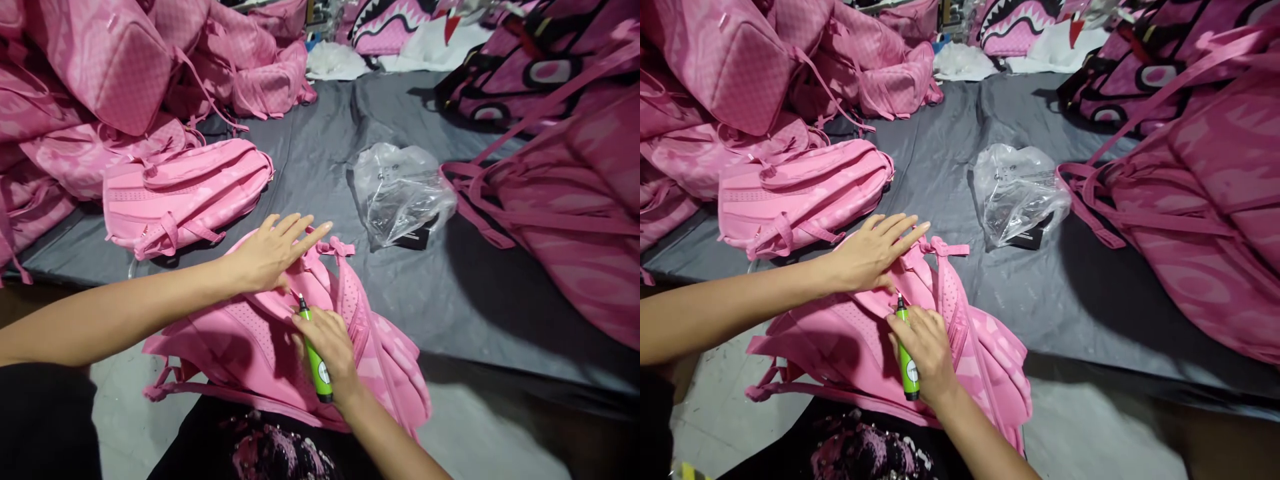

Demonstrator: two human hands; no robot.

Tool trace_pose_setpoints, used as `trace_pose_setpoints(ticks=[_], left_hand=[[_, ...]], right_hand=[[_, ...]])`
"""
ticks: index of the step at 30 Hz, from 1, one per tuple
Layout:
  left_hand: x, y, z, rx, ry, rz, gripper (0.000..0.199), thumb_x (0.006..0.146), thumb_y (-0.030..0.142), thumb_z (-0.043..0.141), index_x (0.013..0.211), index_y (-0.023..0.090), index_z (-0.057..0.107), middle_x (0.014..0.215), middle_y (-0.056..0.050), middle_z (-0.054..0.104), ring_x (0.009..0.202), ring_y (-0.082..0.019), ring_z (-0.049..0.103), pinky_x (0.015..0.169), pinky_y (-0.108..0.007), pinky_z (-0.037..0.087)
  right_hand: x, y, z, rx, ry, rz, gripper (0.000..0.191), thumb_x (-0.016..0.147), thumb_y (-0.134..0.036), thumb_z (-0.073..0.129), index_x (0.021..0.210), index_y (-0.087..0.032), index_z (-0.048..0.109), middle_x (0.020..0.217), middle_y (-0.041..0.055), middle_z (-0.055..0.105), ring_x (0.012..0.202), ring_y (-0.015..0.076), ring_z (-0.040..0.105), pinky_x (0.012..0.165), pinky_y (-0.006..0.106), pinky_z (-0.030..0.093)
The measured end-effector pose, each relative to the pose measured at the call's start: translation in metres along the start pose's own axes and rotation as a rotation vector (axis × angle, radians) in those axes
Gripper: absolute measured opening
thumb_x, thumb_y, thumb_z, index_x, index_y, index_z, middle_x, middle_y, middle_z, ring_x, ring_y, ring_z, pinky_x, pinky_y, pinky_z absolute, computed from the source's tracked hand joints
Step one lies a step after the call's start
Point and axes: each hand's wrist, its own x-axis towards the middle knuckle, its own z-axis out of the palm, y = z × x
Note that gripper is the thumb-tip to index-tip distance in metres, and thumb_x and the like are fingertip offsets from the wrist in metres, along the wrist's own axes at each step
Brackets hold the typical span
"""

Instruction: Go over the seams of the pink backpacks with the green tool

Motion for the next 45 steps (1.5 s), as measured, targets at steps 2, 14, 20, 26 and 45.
trace_pose_setpoints(ticks=[2,14,20,26,45], left_hand=[[0.0,0.005,0.005,0.032,0.008,0.022,0.133,0.061,0.06,0.084,0.157,0.014,0.004,0.162,-0.023,0.017,0.149,-0.039,0.017,0.117,-0.057,0.018],[0.001,0.013,0.012,0.046,0.005,-0.011,0.095,0.083,0.03,0.071,0.157,0.016,0.013,0.154,-0.021,0.035,0.137,-0.037,0.039,0.108,-0.052,0.032],[0.005,0.015,0.02,0.013,0.016,-0.175,0.105,0.074,0.035,0.08,0.156,0.018,0.018,0.16,-0.023,0.023,0.142,-0.042,0.029,0.108,-0.057,0.031],[0.007,0.016,0.018,0.04,-0.007,-0.192,0.101,0.074,0.038,0.079,0.155,0.016,0.023,0.158,-0.023,0.028,0.132,-0.039,0.041,0.105,-0.053,0.034],[0.014,0.015,0.015,0.076,-0.145,-0.217,0.081,0.09,0.036,0.055,0.158,0.017,0.014,0.163,-0.017,0.019,0.133,-0.035,0.038,0.108,-0.049,0.029]], right_hand=[[0.005,0.004,-0.001,0.026,0.029,0.025,0.046,0.084,-0.008,0.061,0.127,-0.021,0.056,0.1,0.0093,0.072,0.097,0.0242,0.068,0.082,0.042,0.054],[0.022,0.025,-0.026,-0.017,-0.048,0.19,0.044,0.092,-0.021,0.057,0.136,-0.022,0.054,0.106,0.0103,0.074,0.088,0.0228,0.073,0.078,0.035,0.06],[0.027,0.029,-0.041,-0.084,-0.086,0.23,0.038,0.096,-0.037,0.055,0.13,-0.02,0.055,0.09,0.0074,0.074,0.074,0.0206,0.072,0.068,0.031,0.058],[0.054,0.026,-0.039,0.035,-0.187,0.483,0.014,0.089,-0.035,0.065,0.092,-0.022,0.061,0.068,-0.0024,0.07,0.05,0.0135,0.064,0.047,0.023,0.048],[0.077,0.032,-0.051,0.153,-0.662,0.446,0.021,0.092,-0.024,0.058,0.113,-0.019,0.062,0.099,0.0034,0.072,0.083,0.0146,0.069,0.074,0.028,0.055]])
